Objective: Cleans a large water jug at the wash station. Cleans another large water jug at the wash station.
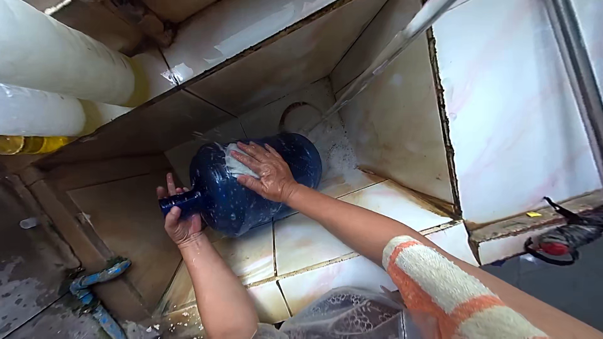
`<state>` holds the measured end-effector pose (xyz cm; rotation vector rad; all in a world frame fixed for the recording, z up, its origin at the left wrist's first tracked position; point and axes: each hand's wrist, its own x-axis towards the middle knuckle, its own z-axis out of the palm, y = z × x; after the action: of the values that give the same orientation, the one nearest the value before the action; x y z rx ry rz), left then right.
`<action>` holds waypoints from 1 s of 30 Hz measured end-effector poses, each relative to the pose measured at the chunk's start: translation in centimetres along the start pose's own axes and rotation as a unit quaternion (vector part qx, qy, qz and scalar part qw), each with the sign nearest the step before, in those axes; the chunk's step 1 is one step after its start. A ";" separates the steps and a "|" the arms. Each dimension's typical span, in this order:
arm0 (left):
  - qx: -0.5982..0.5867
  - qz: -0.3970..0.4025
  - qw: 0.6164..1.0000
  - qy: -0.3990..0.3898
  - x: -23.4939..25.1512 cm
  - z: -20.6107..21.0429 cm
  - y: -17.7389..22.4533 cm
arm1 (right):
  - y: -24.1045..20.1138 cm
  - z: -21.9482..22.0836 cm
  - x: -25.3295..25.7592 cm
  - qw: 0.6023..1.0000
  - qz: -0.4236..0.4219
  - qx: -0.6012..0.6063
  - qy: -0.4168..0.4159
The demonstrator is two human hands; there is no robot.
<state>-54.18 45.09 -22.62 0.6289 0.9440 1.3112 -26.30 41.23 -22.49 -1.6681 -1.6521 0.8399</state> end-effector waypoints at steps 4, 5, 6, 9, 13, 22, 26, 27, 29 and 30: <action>0.096 -0.028 0.945 0.312 0.1 1.7 1.1 | 6.5 -0.5 -1.4 0.986 0.142 -0.067 -0.052; 0.126 -0.051 0.920 0.368 0.2 2.1 1.3 | 8.9 -0.9 -2.0 0.972 0.223 -0.050 -0.052; 0.152 -0.065 0.905 0.393 0.2 2.4 1.2 | 10.6 -1.4 -2.3 0.950 0.310 -0.013 -0.043; 0.160 -0.056 0.937 0.306 0.1 2.6 0.9 | 9.5 -1.7 -2.2 0.925 0.380 -0.003 -0.020; 0.049 -0.029 0.998 0.020 -0.2 -0.2 0.2 | 0.4 -0.7 0.7 0.996 0.080 0.002 -0.038; 0.225 -0.164 0.921 0.274 -1.6 -5.5 -2.0 | 13.9 -1.6 -2.2 0.839 0.469 0.272 -0.052; 0.202 -0.332 0.886 0.254 -3.9 -5.8 -2.5 | 9.3 -2.7 -3.3 0.787 0.519 0.328 -0.066; 0.158 -0.372 0.880 0.250 -4.5 -6.2 -2.6 | 7.3 -3.9 -2.8 0.816 0.493 0.293 -0.067; 0.114 -0.431 0.856 0.261 -5.3 -6.6 -3.4 | 3.2 -6.9 -2.2 0.895 0.390 0.203 -0.071; 0.118 -0.444 0.844 0.277 -5.6 -6.4 -4.2 | 1.1 -8.4 -2.2 0.935 0.307 0.162 -0.072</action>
<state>-57.40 38.06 -28.10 -0.0769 1.6336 0.5130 -18.87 38.97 -18.35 -1.9304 -0.9867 1.4740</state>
